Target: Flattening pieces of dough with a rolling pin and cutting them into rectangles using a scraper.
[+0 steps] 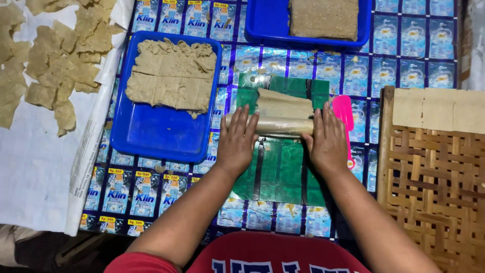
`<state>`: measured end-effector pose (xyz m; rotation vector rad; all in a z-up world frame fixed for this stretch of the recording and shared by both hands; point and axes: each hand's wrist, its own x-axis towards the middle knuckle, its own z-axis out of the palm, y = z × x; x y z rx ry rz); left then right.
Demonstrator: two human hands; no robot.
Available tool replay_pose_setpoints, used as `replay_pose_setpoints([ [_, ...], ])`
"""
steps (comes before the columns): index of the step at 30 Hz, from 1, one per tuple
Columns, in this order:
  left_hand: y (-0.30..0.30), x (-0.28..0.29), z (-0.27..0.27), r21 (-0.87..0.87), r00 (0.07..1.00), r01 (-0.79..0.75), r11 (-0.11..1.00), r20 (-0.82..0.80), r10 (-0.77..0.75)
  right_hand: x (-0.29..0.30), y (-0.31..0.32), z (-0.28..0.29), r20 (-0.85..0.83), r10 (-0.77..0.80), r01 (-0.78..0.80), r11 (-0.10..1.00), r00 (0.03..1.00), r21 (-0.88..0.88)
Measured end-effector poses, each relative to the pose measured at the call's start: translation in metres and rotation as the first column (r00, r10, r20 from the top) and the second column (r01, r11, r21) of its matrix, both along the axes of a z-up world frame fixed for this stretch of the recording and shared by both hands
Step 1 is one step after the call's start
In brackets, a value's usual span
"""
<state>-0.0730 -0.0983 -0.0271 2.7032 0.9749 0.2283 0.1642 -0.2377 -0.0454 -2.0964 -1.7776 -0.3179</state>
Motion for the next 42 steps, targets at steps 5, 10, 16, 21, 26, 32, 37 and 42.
replay_pose_setpoints([
  [5,-0.036,-0.024,-0.01,0.081,1.0,0.009,0.997,0.01,-0.01,-0.032,-0.03,0.006,0.045,-0.017,0.014,0.998,0.999,0.066],
  [10,-0.011,-0.001,-0.005,0.026,0.999,-0.039,0.999,-0.008,0.039,-0.016,-0.007,0.005,0.057,-0.033,0.027,0.995,0.998,0.092],
  [16,0.047,0.044,0.001,0.098,0.995,-0.054,0.994,0.09,0.045,0.025,0.048,0.009,-0.051,-0.144,0.133,0.976,0.988,-0.175],
  [21,0.084,0.078,0.025,0.015,0.99,-0.126,0.992,-0.069,0.126,0.04,0.092,0.038,-0.171,-0.263,0.175,0.896,0.95,-0.409],
  [26,0.057,0.056,0.036,-0.024,0.995,-0.099,0.995,-0.035,0.098,0.024,0.066,0.038,-0.163,-0.193,0.128,0.932,0.968,-0.34],
  [32,0.035,0.019,-0.003,0.124,0.99,0.034,0.992,0.132,-0.05,0.016,0.021,0.002,-0.068,-0.045,0.027,0.97,0.997,-0.242],
  [37,0.046,0.018,-0.01,0.233,0.977,0.081,0.969,0.174,-0.123,0.028,0.01,0.002,-0.021,-0.003,-0.003,0.968,1.0,-0.251],
  [42,0.008,-0.006,-0.014,0.264,0.963,0.09,0.96,0.223,-0.152,-0.009,-0.019,0.003,-0.039,-0.012,0.009,0.996,0.999,-0.091],
])
